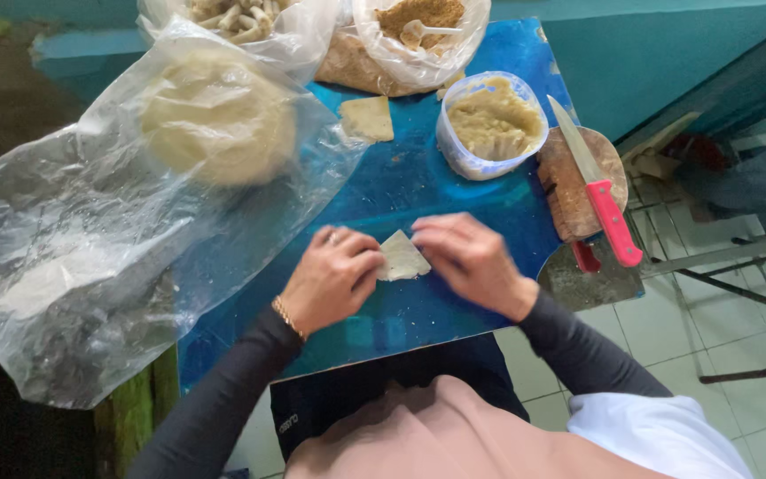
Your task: The person sits at a small blue table and folds filled pastry wrappers by hand. They take a triangular wrapper, spoon filling from a plastic container onto it, then pinch and fold the wrapper closed, repeating the process with more wrappers.
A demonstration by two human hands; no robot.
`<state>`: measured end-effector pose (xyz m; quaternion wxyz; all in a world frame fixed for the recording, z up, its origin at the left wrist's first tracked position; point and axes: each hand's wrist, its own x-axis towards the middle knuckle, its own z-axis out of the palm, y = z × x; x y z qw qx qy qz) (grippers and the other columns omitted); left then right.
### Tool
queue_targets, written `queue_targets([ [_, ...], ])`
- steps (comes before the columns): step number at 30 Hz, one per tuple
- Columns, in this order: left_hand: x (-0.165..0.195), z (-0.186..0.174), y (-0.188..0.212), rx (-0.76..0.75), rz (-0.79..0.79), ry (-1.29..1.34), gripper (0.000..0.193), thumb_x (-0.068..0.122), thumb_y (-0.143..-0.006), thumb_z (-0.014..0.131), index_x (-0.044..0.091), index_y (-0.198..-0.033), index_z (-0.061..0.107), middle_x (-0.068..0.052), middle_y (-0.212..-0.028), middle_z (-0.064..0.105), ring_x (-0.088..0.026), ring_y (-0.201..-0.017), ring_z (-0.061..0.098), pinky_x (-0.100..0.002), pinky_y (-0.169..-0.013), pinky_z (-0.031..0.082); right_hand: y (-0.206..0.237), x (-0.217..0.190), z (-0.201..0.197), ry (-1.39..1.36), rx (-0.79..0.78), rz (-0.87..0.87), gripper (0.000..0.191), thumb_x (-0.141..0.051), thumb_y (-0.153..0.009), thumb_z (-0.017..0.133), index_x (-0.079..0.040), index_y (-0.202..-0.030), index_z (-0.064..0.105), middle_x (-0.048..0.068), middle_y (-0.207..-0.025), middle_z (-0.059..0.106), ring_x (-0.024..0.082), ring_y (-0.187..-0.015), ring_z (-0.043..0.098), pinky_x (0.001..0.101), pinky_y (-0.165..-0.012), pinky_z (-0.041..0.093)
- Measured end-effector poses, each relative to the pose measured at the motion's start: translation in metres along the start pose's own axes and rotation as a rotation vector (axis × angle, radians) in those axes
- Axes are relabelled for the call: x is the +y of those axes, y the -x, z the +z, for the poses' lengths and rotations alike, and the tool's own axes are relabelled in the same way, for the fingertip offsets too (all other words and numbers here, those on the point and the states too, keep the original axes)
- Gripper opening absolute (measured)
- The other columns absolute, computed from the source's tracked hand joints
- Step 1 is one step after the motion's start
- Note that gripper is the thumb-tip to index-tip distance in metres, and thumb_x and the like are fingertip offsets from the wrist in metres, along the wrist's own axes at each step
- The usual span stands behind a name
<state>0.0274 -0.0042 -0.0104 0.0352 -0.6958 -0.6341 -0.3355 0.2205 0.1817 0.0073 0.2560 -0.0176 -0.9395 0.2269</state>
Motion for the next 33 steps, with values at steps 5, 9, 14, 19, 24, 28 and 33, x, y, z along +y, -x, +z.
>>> queue_targets([
  [5,0.008,-0.002,0.006,-0.023,-0.005,-0.002,0.009,0.015,-0.081,0.072,0.012,-0.089,0.069,-0.004,-0.107,0.065,-0.025,-0.104,0.061,-0.045,-0.097,0.043,-0.022,0.07,-0.065,0.643,0.04,0.159,0.041,-0.033,-0.084,0.084,-0.015,-0.119,0.075,0.013,-0.152,0.057,0.033,-0.146,0.04,0.0641,-0.119,0.023],
  [9,0.001,-0.004,0.007,0.0,-0.009,0.018,0.011,0.016,-0.081,0.072,0.012,-0.091,0.07,-0.006,-0.109,0.065,-0.027,-0.108,0.061,-0.044,-0.099,0.043,-0.031,0.111,-0.07,0.604,-0.185,0.136,0.024,-0.035,-0.076,0.085,-0.021,-0.094,0.079,0.006,-0.154,0.054,0.034,-0.149,0.034,0.0727,-0.115,0.013],
  [14,-0.005,-0.005,0.011,0.014,-0.03,0.042,0.015,0.015,-0.08,0.072,0.012,-0.095,0.071,-0.006,-0.115,0.066,-0.028,-0.112,0.061,-0.044,-0.102,0.043,-0.029,0.128,-0.068,0.322,-0.17,0.128,0.018,-0.032,-0.082,0.078,-0.02,-0.095,0.074,0.003,-0.16,0.051,0.032,-0.155,0.034,0.07,-0.123,0.013],
  [19,-0.005,-0.004,0.012,0.011,-0.025,0.062,0.015,0.015,-0.081,0.074,0.012,-0.096,0.071,-0.007,-0.115,0.065,-0.029,-0.113,0.061,-0.043,-0.1,0.045,-0.026,0.131,-0.056,0.37,-0.181,0.149,0.014,-0.027,-0.082,0.08,-0.02,-0.093,0.077,0.003,-0.156,0.054,0.032,-0.151,0.036,0.0714,-0.118,0.009],
  [24,-0.003,-0.004,0.013,0.008,-0.028,0.078,0.015,0.015,-0.081,0.073,0.012,-0.095,0.07,-0.006,-0.113,0.066,-0.029,-0.112,0.062,-0.043,-0.099,0.045,-0.026,0.132,-0.05,0.266,-0.177,0.212,0.016,-0.025,-0.082,0.079,-0.016,-0.093,0.072,0.003,-0.159,0.052,0.032,-0.153,0.035,0.0719,-0.119,0.009],
  [28,-0.003,-0.003,0.013,0.018,-0.028,0.078,0.012,0.015,-0.082,0.073,0.012,-0.093,0.069,-0.005,-0.111,0.065,-0.028,-0.11,0.062,-0.042,-0.098,0.046,-0.033,0.127,-0.047,0.278,-0.182,0.201,0.019,-0.022,-0.079,0.08,-0.017,-0.096,0.073,0.004,-0.156,0.054,0.033,-0.152,0.034,0.0718,-0.117,0.008],
  [33,-0.001,-0.001,0.014,0.017,-0.022,0.084,0.012,0.014,-0.081,0.072,0.012,-0.093,0.069,-0.005,-0.108,0.065,-0.027,-0.108,0.063,-0.041,-0.095,0.048,-0.043,0.093,-0.059,0.254,-0.093,0.261,0.023,-0.02,-0.081,0.079,-0.012,-0.098,0.066,0.007,-0.154,0.054,0.032,-0.151,0.037,0.0655,-0.121,0.009],
])
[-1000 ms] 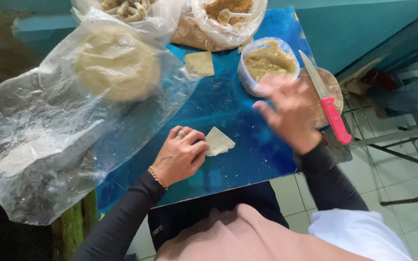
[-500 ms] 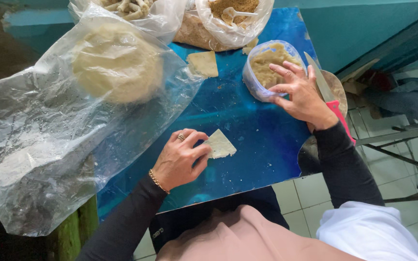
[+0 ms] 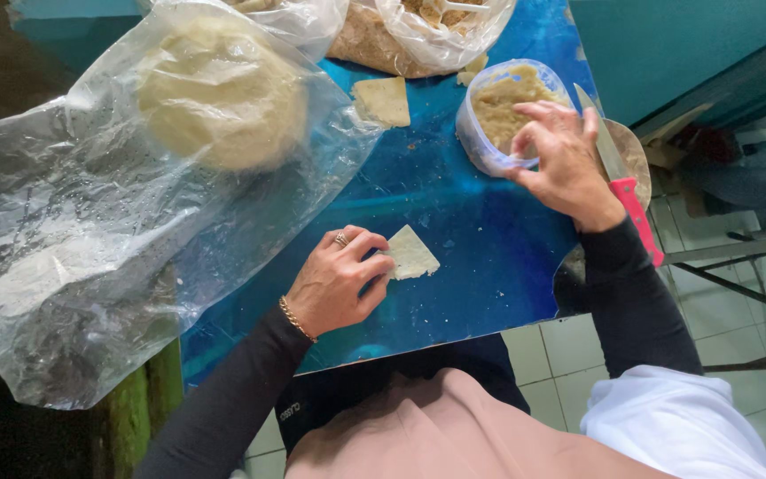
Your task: The person sits at a small blue table and folds filled pastry wrappers by hand. They take a triangular wrapper, spoon filling from a plastic container onto it, then pinch and fold the wrapper closed, repeating the process with more wrappers.
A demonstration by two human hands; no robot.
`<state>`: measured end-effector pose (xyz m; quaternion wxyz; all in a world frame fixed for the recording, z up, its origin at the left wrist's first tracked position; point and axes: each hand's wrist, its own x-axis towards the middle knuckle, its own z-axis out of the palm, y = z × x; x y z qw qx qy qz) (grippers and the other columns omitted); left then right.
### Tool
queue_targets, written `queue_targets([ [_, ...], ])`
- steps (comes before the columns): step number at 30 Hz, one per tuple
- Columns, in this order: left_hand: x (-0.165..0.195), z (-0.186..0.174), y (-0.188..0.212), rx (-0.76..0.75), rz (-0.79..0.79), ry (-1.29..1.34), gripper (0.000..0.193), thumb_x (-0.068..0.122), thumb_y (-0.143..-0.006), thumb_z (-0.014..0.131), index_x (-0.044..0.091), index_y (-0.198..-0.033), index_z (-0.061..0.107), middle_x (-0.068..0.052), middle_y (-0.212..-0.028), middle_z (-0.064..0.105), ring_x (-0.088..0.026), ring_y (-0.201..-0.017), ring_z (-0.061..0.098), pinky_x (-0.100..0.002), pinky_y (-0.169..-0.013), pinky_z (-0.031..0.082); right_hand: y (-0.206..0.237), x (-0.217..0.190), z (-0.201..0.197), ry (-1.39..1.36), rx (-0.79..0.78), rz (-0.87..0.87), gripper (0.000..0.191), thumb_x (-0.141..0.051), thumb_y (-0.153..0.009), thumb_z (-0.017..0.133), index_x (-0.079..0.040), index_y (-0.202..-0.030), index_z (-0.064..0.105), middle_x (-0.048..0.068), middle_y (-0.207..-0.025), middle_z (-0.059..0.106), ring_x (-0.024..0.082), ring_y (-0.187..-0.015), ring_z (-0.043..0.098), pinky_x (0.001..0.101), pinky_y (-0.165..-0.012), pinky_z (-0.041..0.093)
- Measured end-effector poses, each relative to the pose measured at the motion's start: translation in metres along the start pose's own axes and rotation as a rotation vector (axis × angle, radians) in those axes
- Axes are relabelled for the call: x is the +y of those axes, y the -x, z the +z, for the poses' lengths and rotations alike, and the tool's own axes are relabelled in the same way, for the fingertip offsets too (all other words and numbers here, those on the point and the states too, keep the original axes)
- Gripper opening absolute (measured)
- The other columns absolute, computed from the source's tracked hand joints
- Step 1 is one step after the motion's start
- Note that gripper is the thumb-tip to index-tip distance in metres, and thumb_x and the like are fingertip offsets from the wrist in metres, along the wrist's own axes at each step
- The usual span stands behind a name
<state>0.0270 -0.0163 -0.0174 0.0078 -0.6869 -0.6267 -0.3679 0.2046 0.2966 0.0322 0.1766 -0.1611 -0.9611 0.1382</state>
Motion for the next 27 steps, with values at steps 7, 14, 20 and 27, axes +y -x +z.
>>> queue_targets([
  [7,0.001,-0.001,0.0,-0.005,-0.009,0.018,0.01,0.014,-0.081,0.073,0.012,-0.091,0.07,-0.003,-0.102,0.066,-0.025,-0.102,0.063,-0.04,-0.092,0.048,0.04,-0.087,0.027,-0.148,-0.066,-0.279,0.042,0.001,-0.078,0.068,-0.025,-0.11,0.075,0.003,-0.153,0.052,0.029,-0.147,0.043,0.0587,-0.124,0.011],
  [14,0.0,-0.002,0.002,0.011,-0.006,0.025,0.01,0.014,-0.08,0.073,0.012,-0.09,0.07,-0.003,-0.101,0.065,-0.025,-0.101,0.063,-0.04,-0.092,0.048,0.049,-0.102,0.062,0.434,0.007,-0.476,0.051,-0.008,-0.085,0.069,-0.025,-0.134,0.073,0.003,-0.158,0.05,0.029,-0.147,0.042,0.0636,-0.122,0.01],
  [20,0.001,-0.003,0.001,0.006,-0.003,0.008,0.01,0.014,-0.079,0.073,0.013,-0.088,0.069,-0.003,-0.101,0.065,-0.025,-0.1,0.063,-0.041,-0.091,0.048,0.039,-0.091,0.056,0.391,0.023,-0.443,0.048,-0.003,-0.093,0.065,-0.033,-0.131,0.068,0.002,-0.16,0.049,0.027,-0.149,0.039,0.0599,-0.127,0.011],
  [27,0.001,-0.004,0.002,0.004,-0.005,0.028,0.009,0.014,-0.08,0.073,0.013,-0.088,0.069,-0.002,-0.101,0.064,-0.024,-0.098,0.063,-0.04,-0.091,0.048,0.047,-0.094,0.066,0.315,0.009,-0.467,0.053,-0.004,-0.09,0.065,-0.034,-0.133,0.073,0.004,-0.159,0.049,0.028,-0.146,0.041,0.06,-0.123,0.012],
])
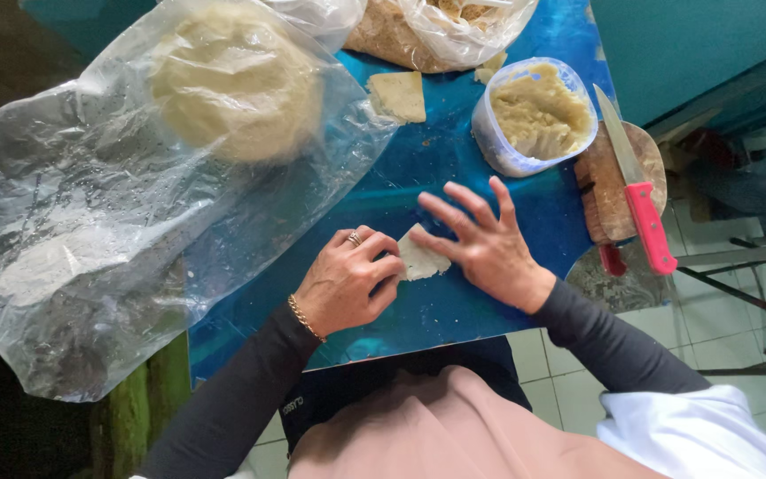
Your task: The person sits at a small blue table and folds filled pastry wrappers by hand. They take a triangular wrapper, spoon filling from a plastic container onto it, then pinch and fold the wrapper closed, repeating the process with more wrappers.
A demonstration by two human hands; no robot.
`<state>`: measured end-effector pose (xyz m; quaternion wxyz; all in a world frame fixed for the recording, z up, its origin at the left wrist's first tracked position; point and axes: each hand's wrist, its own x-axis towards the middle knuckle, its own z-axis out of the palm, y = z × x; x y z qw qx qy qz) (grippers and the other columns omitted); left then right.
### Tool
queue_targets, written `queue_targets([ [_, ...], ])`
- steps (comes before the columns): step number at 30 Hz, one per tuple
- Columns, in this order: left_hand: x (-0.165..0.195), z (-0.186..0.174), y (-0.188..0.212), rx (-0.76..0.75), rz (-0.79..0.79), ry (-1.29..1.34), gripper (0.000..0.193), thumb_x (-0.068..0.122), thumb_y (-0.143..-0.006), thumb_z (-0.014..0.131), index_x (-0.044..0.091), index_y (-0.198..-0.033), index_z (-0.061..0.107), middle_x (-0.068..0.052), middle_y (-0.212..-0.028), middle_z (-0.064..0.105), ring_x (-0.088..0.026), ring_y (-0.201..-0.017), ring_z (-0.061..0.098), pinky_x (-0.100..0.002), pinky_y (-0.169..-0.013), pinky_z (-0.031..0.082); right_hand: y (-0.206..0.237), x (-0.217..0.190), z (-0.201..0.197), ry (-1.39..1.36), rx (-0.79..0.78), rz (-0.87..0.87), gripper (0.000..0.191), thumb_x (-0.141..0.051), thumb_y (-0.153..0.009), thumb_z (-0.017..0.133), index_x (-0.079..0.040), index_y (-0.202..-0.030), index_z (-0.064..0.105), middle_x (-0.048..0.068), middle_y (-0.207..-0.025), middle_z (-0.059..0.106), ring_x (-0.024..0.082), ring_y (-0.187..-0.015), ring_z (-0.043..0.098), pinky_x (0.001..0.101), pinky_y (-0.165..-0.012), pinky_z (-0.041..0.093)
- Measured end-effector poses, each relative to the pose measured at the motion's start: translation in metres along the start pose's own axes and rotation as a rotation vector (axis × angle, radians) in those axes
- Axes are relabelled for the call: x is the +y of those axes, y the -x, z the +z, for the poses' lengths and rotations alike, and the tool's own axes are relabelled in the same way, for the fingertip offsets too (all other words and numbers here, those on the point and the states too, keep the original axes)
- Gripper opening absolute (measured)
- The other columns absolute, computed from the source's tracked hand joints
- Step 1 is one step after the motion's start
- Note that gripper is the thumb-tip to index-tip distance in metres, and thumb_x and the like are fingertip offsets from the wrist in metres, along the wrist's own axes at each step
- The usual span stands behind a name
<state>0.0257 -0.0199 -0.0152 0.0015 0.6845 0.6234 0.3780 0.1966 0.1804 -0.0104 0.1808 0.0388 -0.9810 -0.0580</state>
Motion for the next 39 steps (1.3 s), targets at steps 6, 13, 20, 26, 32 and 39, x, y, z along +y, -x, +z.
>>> queue_targets([
  [6,0.001,-0.001,0.001,-0.008,-0.002,0.001,0.01,0.014,-0.079,0.073,0.013,-0.088,0.07,-0.002,-0.1,0.064,-0.024,-0.097,0.062,-0.04,-0.09,0.048,-0.014,0.022,-0.001,-0.001,0.035,0.127,0.055,0.003,-0.09,0.063,-0.034,-0.129,0.073,0.004,-0.157,0.05,0.028,-0.146,0.042,0.062,-0.123,0.013],
  [13,0.0,0.001,0.001,-0.011,-0.006,-0.002,0.009,0.013,-0.079,0.072,0.012,-0.087,0.069,-0.003,-0.1,0.064,-0.025,-0.097,0.062,-0.04,-0.089,0.048,0.006,0.063,-0.031,-0.087,0.154,0.565,0.036,-0.021,-0.1,0.073,-0.011,-0.134,0.069,0.013,-0.162,0.046,0.037,-0.152,0.034,0.0666,-0.12,0.011],
  [20,0.002,-0.006,-0.004,-0.019,-0.024,0.023,0.011,0.013,-0.077,0.072,0.011,-0.088,0.068,-0.004,-0.101,0.064,-0.026,-0.098,0.062,-0.041,-0.086,0.048,0.058,0.053,-0.01,0.072,0.25,0.648,0.031,-0.021,-0.098,0.074,-0.02,-0.129,0.077,0.013,-0.167,0.043,0.037,-0.155,0.032,0.0628,-0.127,0.015],
  [26,-0.001,-0.01,-0.01,-0.043,-0.032,0.03,0.013,0.012,-0.076,0.071,0.01,-0.088,0.068,-0.006,-0.101,0.064,-0.027,-0.096,0.062,-0.042,-0.086,0.048,0.062,0.061,-0.034,0.436,0.206,0.469,0.023,-0.012,-0.092,0.076,-0.019,-0.114,0.08,0.006,-0.156,0.054,0.03,-0.147,0.042,0.0583,-0.126,0.027],
  [32,-0.006,-0.01,-0.009,-0.058,-0.048,0.062,0.013,0.012,-0.078,0.071,0.009,-0.09,0.068,-0.006,-0.102,0.065,-0.027,-0.096,0.063,-0.041,-0.087,0.049,-0.027,0.149,-0.052,0.086,0.354,0.406,0.014,-0.007,-0.107,0.07,-0.011,-0.119,0.076,0.003,-0.121,0.073,0.025,-0.111,0.067,0.0388,-0.102,0.046],
  [39,-0.01,-0.017,-0.01,-0.033,-0.045,0.134,0.014,0.011,-0.078,0.071,0.008,-0.092,0.069,-0.003,-0.106,0.07,-0.024,-0.097,0.065,-0.039,-0.083,0.05,-0.172,0.269,0.065,0.311,0.013,0.318,0.011,-0.035,-0.086,0.077,-0.025,-0.087,0.081,0.003,-0.09,0.072,0.027,-0.1,0.064,0.0456,-0.086,0.04],
])
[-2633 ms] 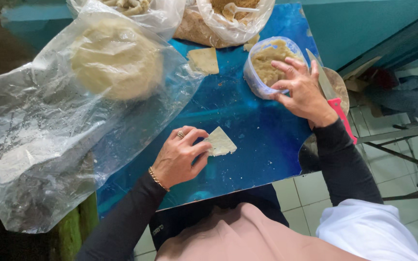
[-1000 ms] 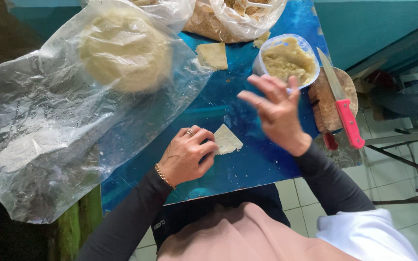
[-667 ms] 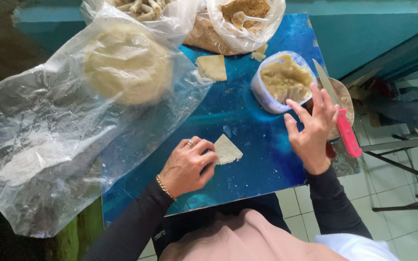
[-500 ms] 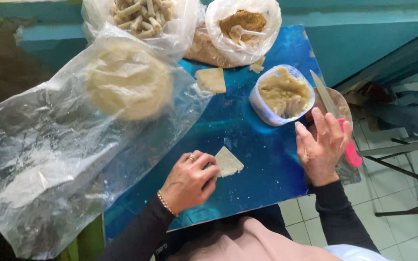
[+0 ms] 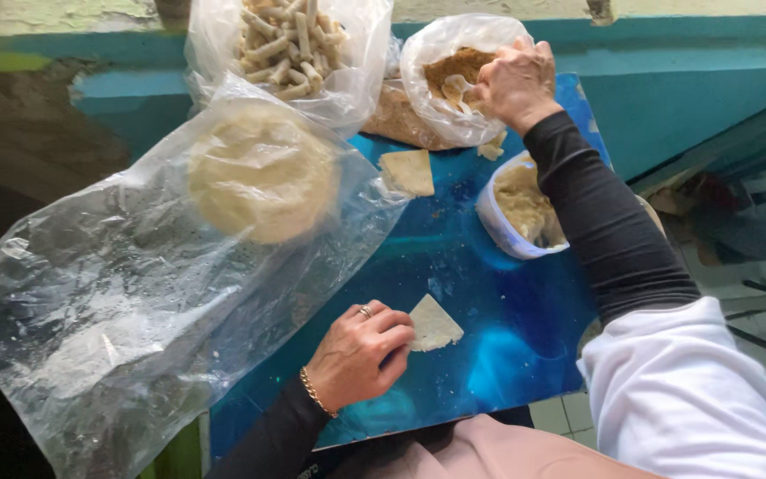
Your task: The person sits at a small blue table and folds filled pastry wrappers by hand. They take a triangular wrapper, spoon filling from a plastic container onto it, then pinch and fold the wrapper closed, repeating the process with more wrappers.
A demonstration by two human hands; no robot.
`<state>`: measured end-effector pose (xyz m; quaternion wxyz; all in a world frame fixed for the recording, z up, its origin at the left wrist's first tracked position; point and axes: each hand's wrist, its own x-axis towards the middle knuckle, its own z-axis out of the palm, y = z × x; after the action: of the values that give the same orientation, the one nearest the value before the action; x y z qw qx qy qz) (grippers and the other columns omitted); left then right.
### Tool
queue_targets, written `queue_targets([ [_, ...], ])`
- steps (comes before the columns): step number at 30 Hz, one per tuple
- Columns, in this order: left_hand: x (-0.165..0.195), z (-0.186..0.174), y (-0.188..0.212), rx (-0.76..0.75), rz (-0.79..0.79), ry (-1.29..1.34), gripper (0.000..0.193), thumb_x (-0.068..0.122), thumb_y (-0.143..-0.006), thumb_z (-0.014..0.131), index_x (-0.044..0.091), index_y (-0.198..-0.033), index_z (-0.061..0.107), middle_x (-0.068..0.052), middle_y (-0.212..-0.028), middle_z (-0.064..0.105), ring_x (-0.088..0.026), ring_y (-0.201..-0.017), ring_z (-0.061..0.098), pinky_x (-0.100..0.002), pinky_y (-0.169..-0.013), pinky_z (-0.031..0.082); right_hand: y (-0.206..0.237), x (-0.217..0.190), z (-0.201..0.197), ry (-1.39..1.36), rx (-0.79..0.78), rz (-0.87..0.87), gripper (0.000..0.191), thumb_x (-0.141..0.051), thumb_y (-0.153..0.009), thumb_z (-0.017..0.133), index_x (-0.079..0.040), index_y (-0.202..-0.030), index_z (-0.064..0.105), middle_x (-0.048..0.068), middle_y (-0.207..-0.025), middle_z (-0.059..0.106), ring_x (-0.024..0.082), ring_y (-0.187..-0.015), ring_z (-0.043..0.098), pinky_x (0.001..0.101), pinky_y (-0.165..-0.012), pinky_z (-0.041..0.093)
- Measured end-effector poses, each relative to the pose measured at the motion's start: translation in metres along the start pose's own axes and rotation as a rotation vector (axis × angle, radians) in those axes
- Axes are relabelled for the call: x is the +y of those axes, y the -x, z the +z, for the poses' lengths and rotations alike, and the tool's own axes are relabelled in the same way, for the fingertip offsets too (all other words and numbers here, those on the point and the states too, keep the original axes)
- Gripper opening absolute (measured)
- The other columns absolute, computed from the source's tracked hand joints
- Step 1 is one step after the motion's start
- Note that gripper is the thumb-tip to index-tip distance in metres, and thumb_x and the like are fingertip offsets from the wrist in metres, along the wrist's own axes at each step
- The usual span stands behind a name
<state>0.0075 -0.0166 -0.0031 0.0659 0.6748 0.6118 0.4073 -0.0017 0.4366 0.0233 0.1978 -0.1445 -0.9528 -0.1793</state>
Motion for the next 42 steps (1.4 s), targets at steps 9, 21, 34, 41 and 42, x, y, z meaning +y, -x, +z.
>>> queue_targets([
  [9,-0.002,0.002,0.001,-0.003,0.008,-0.02,0.009,0.012,-0.078,0.072,0.009,-0.086,0.067,-0.004,-0.102,0.069,-0.025,-0.094,0.065,-0.038,-0.079,0.049,-0.029,-0.011,0.04,-0.108,-0.141,0.108,0.019,-0.015,-0.092,0.062,-0.017,-0.098,0.079,0.011,-0.087,0.075,0.03,-0.086,0.07,0.0454,-0.089,0.047],
  [21,-0.002,0.0,-0.001,0.037,-0.025,0.029,0.01,0.01,-0.08,0.073,0.008,-0.089,0.07,-0.005,-0.098,0.07,-0.027,-0.09,0.066,-0.038,-0.079,0.052,0.012,0.018,0.016,-1.26,-0.114,0.517,0.015,-0.009,-0.095,0.065,-0.001,-0.099,0.078,-0.004,-0.074,0.064,0.003,-0.063,0.052,0.022,-0.056,0.039],
  [34,-0.007,0.004,0.0,0.314,-0.144,0.107,0.012,0.01,-0.087,0.075,0.011,-0.1,0.075,-0.007,-0.106,0.072,-0.028,-0.101,0.069,-0.037,-0.088,0.055,0.131,-0.036,-0.132,-1.316,-0.166,0.409,0.016,-0.01,-0.101,0.06,-0.002,-0.105,0.074,-0.007,-0.082,0.058,0.001,-0.075,0.049,0.0185,-0.066,0.038],
  [41,0.0,0.016,0.004,0.275,-0.175,0.042,0.015,0.014,-0.086,0.078,0.015,-0.101,0.076,-0.007,-0.116,0.069,-0.03,-0.111,0.064,-0.04,-0.096,0.052,0.237,-0.126,-0.155,-1.371,-0.47,0.421,0.018,-0.013,-0.098,0.061,-0.003,-0.104,0.075,-0.005,-0.077,0.059,0.004,-0.07,0.051,0.0221,-0.061,0.042],
  [42,0.002,0.017,0.004,0.253,-0.146,0.015,0.017,0.014,-0.085,0.078,0.015,-0.102,0.076,-0.008,-0.119,0.068,-0.031,-0.113,0.062,-0.041,-0.097,0.051,0.246,-0.136,-0.155,-1.37,-0.497,0.423,0.018,-0.014,-0.099,0.061,-0.004,-0.105,0.075,-0.004,-0.077,0.06,0.004,-0.07,0.051,0.0232,-0.061,0.043],
])
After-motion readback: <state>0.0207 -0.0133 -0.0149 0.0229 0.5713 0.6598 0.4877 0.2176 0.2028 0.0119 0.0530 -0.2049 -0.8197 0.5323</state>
